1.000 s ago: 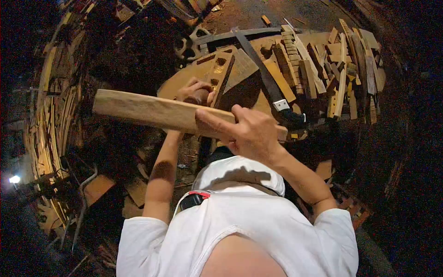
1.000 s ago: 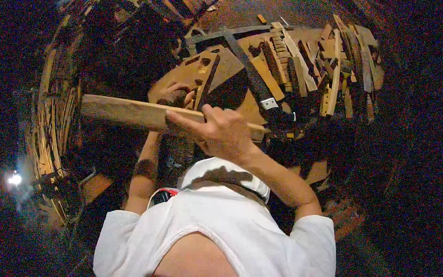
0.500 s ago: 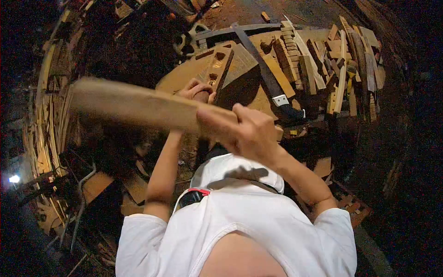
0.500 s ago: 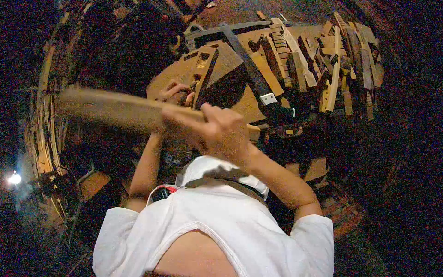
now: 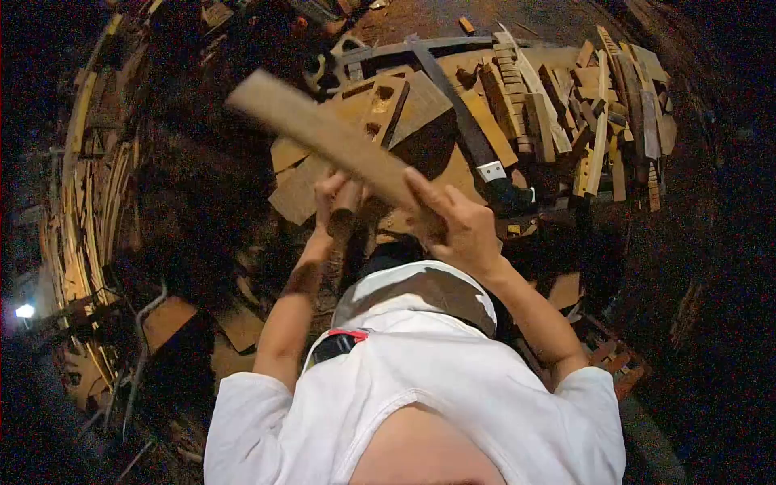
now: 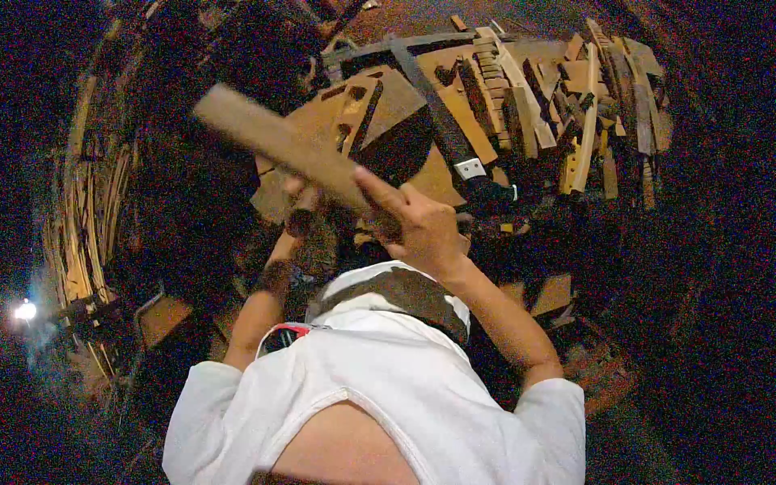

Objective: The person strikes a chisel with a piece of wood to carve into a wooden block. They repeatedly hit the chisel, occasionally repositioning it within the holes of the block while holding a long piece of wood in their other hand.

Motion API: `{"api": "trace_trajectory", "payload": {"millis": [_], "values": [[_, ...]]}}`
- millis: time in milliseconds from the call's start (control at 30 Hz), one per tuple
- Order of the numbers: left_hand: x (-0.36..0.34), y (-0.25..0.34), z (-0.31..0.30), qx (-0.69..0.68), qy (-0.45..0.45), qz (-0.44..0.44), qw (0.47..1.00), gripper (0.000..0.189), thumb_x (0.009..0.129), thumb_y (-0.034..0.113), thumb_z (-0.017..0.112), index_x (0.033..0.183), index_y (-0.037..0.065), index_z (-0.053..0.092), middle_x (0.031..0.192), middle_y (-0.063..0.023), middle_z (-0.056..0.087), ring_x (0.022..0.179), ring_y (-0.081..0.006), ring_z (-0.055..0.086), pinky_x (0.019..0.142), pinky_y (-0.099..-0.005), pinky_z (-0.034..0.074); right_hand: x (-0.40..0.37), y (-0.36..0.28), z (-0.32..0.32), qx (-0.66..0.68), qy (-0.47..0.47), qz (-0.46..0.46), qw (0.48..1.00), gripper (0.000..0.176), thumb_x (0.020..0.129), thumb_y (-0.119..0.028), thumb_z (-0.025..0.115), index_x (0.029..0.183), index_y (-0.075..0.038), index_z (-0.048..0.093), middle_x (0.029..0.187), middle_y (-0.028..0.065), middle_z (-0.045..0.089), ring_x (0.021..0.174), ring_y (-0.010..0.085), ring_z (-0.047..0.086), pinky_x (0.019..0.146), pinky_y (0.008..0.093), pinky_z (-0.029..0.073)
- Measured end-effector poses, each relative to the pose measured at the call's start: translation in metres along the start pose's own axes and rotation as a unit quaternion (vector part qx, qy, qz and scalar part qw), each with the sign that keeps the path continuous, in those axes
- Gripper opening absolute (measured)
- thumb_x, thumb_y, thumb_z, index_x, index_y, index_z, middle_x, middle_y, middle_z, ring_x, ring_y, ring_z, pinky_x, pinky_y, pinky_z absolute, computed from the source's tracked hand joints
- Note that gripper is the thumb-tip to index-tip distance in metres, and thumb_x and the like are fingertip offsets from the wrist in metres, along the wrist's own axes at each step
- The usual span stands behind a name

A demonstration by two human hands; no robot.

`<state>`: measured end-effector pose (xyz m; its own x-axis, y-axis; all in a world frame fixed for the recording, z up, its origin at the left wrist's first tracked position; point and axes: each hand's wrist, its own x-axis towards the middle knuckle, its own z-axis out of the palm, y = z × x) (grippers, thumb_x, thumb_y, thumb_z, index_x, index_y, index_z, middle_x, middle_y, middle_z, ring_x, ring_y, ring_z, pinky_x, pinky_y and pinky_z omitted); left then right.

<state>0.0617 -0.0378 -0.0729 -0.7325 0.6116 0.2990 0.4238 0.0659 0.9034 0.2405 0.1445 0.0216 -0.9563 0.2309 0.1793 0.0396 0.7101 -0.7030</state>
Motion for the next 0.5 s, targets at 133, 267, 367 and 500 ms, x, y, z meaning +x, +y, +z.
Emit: {"api": "trace_trajectory", "payload": {"millis": [133, 267, 367, 500], "values": [[0.030, 0.020, -0.012, 0.113, 0.032, 0.028, 0.993, 0.017, 0.085, 0.009, 0.078, 0.099, 0.006, 0.069, 0.105, -0.0071, 0.068, 0.100, -0.0187, 0.063, 0.091, -0.0332, 0.050, 0.005, 0.028, 0.002, 0.099, 0.103, 0.036, 0.989, 0.085, 0.075, -0.009, 0.075, 0.152, -0.026, 0.045, 0.115, 0.0169, 0.070, 0.098, 0.0364, 0.070, 0.083, 0.0390, 0.057], [0.058, 0.035, -0.035, 0.130, -0.017, 0.060, 0.990, 0.013, 0.081, -0.001, 0.078, 0.091, 0.003, 0.070, 0.099, -0.0079, 0.067, 0.087, -0.0175, 0.063, 0.080, -0.0291, 0.051, 0.008, 0.033, -0.010, 0.180, 0.143, 0.106, 0.967, 0.085, 0.077, -0.004, 0.070, 0.154, -0.024, 0.042, 0.134, 0.0177, 0.064, 0.112, 0.0316, 0.069, 0.093, 0.0368, 0.054], [0.065, 0.037, -0.037, 0.154, -0.080, 0.068, 0.983, 0.011, 0.083, 0.002, 0.078, 0.091, 0.002, 0.071, 0.097, -0.0065, 0.066, 0.087, -0.0183, 0.064, 0.079, -0.0295, 0.052, 0.006, 0.038, -0.019, 0.162, 0.096, 0.137, 0.972, 0.080, 0.085, 0.001, 0.070, 0.156, -0.017, 0.036, 0.149, 0.0148, 0.052, 0.129, 0.0221, 0.057, 0.103, 0.0339, 0.048], [0.068, 0.042, -0.031, 0.179, -0.102, 0.015, 0.978, 0.013, 0.082, 0.007, 0.080, 0.092, 0.003, 0.072, 0.093, -0.0076, 0.067, 0.084, -0.0181, 0.065, 0.077, -0.0302, 0.053, 0.003, 0.040, -0.014, 0.187, 0.099, 0.149, 0.966, 0.081, 0.085, -0.001, 0.071, 0.157, -0.017, 0.036, 0.149, 0.0151, 0.052, 0.129, 0.0228, 0.057, 0.102, 0.0349, 0.049]]}}
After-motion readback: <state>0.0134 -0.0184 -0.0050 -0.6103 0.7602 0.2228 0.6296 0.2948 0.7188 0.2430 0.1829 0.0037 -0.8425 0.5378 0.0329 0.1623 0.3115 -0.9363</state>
